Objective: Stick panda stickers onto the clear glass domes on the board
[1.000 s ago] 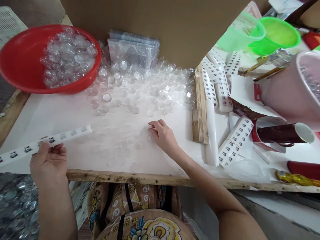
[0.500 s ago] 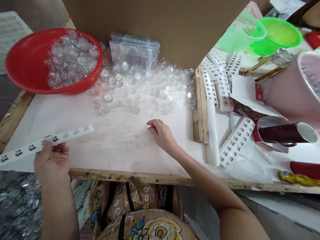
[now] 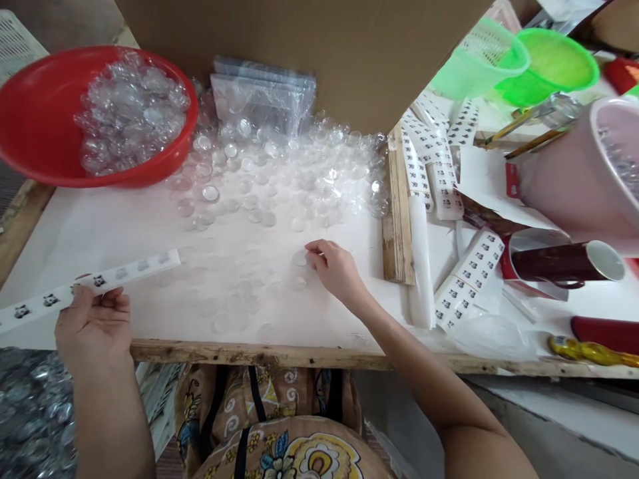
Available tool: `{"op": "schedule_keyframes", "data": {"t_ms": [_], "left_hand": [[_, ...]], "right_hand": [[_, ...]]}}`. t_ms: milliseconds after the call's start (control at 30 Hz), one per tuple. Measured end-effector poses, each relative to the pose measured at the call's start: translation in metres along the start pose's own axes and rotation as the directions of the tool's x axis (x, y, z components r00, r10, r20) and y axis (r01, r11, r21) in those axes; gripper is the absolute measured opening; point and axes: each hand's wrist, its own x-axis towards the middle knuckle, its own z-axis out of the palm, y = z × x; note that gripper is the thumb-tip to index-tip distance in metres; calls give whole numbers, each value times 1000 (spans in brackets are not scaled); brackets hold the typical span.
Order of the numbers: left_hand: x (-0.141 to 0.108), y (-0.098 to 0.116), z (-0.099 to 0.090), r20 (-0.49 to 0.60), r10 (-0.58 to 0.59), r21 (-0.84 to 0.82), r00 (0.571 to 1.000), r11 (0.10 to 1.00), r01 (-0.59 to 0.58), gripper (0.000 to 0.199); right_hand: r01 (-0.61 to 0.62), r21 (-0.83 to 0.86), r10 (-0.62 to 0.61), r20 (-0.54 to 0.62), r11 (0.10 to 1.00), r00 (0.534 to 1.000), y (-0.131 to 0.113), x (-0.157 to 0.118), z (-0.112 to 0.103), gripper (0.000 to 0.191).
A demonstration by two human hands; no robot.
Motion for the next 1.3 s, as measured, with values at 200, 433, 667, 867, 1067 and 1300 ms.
{"op": "schedule_keyframes", "data": {"t_ms": [200,433,667,867,1067,1300], "left_hand": [[1,-1,0,3,5,15,1000,1000,-5,24],[3,-1,-2,3,18,-3,1000,1000,-18,26],[3,-2,-2,-3,18,-14,1000,1000,-19,27],[2,-1,-1,-11,7,-22,1000,1000,-7,27],[3,-1,-1,-1,14,-26,1000,1000,-14,31],[5,-4,-3,-5,6,-44,1000,999,-7,28]], "right_hand": [[217,-214,-246,-118,952,962,-4,9,6,23],[243,-356,-287,-75,902,955,9,18,4,23],[33,-73,-33,-2,997,999,2,13,-1,31],[186,-290,-214,-66,939,975,7,5,2,34],[307,-330,-326,-2,893,945,3,5,14,23],[354,-347,-368,25,869,929,9,4,6,18]]}}
